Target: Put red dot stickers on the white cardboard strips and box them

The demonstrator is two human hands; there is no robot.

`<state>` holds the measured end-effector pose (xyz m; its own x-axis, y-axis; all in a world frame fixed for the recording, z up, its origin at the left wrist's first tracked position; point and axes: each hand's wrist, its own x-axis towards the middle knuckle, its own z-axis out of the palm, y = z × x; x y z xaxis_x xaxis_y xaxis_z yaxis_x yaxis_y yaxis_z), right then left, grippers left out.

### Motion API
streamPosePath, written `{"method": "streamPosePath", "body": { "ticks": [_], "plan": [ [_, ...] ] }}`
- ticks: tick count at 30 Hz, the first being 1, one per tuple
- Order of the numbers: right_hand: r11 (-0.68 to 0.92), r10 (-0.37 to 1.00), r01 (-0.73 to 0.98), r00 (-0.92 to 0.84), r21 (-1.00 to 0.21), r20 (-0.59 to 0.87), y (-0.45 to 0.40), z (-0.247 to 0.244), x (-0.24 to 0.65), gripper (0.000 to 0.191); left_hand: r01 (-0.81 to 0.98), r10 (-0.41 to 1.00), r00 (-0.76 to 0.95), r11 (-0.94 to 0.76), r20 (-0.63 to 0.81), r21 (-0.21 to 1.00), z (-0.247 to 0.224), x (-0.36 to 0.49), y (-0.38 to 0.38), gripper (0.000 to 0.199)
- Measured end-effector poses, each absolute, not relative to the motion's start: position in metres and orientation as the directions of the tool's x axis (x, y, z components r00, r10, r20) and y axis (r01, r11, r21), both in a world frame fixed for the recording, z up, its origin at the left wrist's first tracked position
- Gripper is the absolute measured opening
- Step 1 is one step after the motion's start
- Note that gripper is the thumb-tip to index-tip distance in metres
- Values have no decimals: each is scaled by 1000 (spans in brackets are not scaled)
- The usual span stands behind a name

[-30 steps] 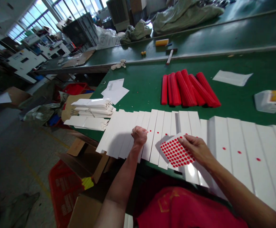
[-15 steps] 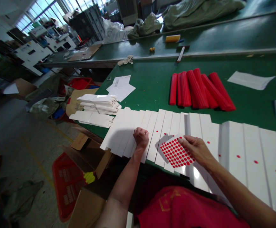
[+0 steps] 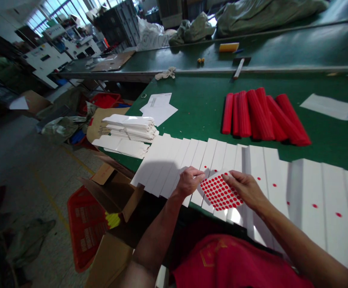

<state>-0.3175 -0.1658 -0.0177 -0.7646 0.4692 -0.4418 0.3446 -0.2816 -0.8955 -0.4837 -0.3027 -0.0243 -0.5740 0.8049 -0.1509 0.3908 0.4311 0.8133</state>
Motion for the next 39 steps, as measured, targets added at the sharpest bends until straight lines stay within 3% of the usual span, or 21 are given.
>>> {"method": "streamPosePath", "body": {
  "ticks": [8,13,21,29,32,35,37,39],
  "plan": [
    [-245,460,369,-770,-897,-443,-170,-20,-333,40,292,783,-582,454,-220,842,-33,-491,-314,8],
    [-240,450,379,-773,-894,-448,-171,-25,-339,40,309,770,-612,444,-181,841,-37,-500,-314,6],
    [-266,423,388,-776,-882,-469,-175,-25,-346,44,405,509,-859,739,-52,538,-69,-528,-310,6],
    [-228,433,391,-779,-891,-453,-172,-24,-353,45,481,505,-861,767,63,425,-80,-522,-307,2],
    [-221,440,394,-776,-892,-452,-173,-19,-354,45,469,458,-879,790,129,394,-78,-519,-310,19],
    [-229,431,380,-786,-896,-444,-175,-17,-357,46,423,407,-904,807,130,411,-69,-519,-313,21],
    [-235,424,370,-793,-899,-438,-176,-17,-359,45,418,455,-889,770,46,482,-60,-520,-317,9],
    [-240,417,367,-797,-899,-437,-175,-20,-360,44,402,549,-832,697,-81,594,-52,-519,-322,15]
  ]
}}
